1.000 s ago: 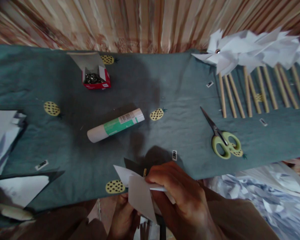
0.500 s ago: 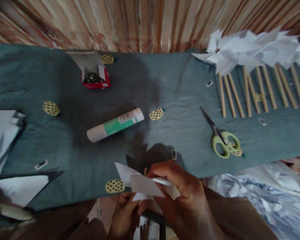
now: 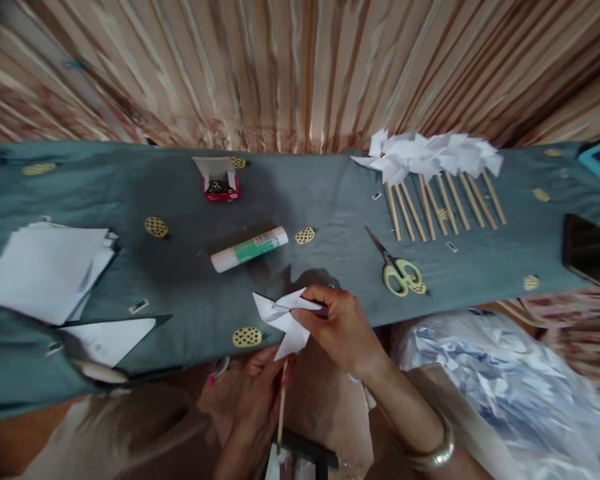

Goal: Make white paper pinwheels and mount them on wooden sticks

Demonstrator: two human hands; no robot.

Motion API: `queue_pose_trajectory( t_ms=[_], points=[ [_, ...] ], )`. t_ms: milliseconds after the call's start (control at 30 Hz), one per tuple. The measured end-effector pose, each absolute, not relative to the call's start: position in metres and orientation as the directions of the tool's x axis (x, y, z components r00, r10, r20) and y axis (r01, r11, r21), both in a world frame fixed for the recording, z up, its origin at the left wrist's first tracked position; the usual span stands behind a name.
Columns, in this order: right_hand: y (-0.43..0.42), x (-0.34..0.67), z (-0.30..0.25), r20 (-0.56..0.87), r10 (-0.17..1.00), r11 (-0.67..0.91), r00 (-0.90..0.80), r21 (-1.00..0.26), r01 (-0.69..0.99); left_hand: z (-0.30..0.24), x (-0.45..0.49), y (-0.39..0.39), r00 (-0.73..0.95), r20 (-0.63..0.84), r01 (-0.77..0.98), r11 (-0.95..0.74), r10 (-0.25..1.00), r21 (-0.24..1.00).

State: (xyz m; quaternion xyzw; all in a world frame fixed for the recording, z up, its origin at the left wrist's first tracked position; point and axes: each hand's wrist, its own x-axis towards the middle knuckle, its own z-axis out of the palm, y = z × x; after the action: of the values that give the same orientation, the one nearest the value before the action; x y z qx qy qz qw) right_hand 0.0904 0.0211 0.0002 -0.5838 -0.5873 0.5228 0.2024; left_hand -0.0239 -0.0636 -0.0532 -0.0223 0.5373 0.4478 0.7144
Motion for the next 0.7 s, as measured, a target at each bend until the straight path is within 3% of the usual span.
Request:
queue_pose_trajectory(
  t_ms=[200, 400, 700],
  points=[
    [0.036, 0.092, 0.004, -0.416, 0.853, -0.22, -0.315, -0.834, 0.505, -0.054, -0.026, -0.067, 0.026, -0.679, -0.762, 0.455, 0.733, 0.462],
    [0.055, 0.097, -0.002, -0.556, 0.713, -0.37, -0.428, -0.816, 0.444, -0.054, -0.026, -0.067, 0.049, -0.687, -0.811, 0.431, 0.725, 0.397],
    [0.069, 0.095, -0.004, -0.613, 0.646, -0.399, -0.455, -0.78, 0.483, -0.051, -0.027, -0.067, 0.051, -0.67, -0.815, 0.418, 0.741, 0.4]
  ],
)
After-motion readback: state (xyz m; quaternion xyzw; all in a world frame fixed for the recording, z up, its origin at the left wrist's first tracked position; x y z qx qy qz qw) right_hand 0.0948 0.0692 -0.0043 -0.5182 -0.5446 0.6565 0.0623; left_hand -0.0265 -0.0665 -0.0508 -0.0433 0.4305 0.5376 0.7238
